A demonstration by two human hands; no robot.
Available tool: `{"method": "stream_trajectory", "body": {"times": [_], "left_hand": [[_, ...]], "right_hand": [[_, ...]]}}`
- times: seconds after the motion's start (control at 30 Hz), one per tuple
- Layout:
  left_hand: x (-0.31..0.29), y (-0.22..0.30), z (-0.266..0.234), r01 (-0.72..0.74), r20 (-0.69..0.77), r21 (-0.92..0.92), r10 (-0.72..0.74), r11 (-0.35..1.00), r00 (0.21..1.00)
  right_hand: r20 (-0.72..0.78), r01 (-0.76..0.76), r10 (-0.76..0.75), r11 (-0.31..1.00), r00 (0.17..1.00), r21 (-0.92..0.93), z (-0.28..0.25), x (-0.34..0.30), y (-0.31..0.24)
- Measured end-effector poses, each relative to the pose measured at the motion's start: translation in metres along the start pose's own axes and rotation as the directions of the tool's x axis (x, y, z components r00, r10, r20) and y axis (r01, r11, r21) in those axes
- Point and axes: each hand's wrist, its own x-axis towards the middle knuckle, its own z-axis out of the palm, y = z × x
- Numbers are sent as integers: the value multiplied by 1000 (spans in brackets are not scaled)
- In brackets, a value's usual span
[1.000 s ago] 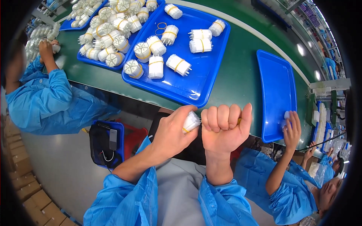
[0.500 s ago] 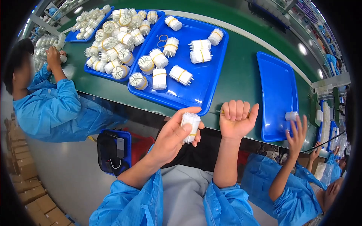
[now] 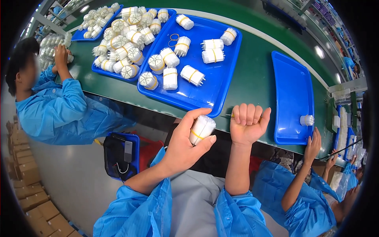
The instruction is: The person picks up bundled cylindrical components from a tray, presses into their ends using a pointed hand tool, and places the components onto another tray.
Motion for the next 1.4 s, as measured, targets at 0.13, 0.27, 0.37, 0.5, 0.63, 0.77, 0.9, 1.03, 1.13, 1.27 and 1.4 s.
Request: {"method": "stream_trajectory", "body": {"times": [0.13,0.27,0.37,0.5,0.63,0.77,0.9,1.03,1.13,1.27,1.4], "left_hand": [[-1,2,1,20,-12,-1,-20,1000,1000],[1,-2,6,58,-73,-199,-74,978,995],[3,-5,2,13,-35,10,-13,1000,999],[3,-9,3,84,-30,20,-83,996,996],[4,-10,12,47,-64,208,-34,977,997],[5,-12,16,-27,-95,314,60,949,994],[6,-11,14,-31,-70,336,57,941,996],[5,-13,15,-79,-79,362,115,929,990],[5,-16,13,-107,-45,403,136,909,990],[6,-23,14,-143,-33,446,176,883,984],[9,-23,9,-147,23,277,147,950,989]], "right_hand": [[-9,7,-7,1000,1000,6,3,0,0],[6,8,-8,1000,1000,-4,-1,-1,0],[12,7,-7,1000,1000,-22,2,-1,-1],[117,-7,5,1000,993,17,32,-18,-5],[203,4,5,999,979,-44,64,-36,3],[210,-2,24,994,977,-105,61,-39,9],[216,19,6,994,976,-112,59,-39,12],[199,16,11,991,980,-132,62,-39,12],[171,-31,60,986,983,-165,62,-39,12],[159,-158,183,975,970,-158,58,-32,10],[115,-171,184,979,976,-114,62,-22,9]]}}
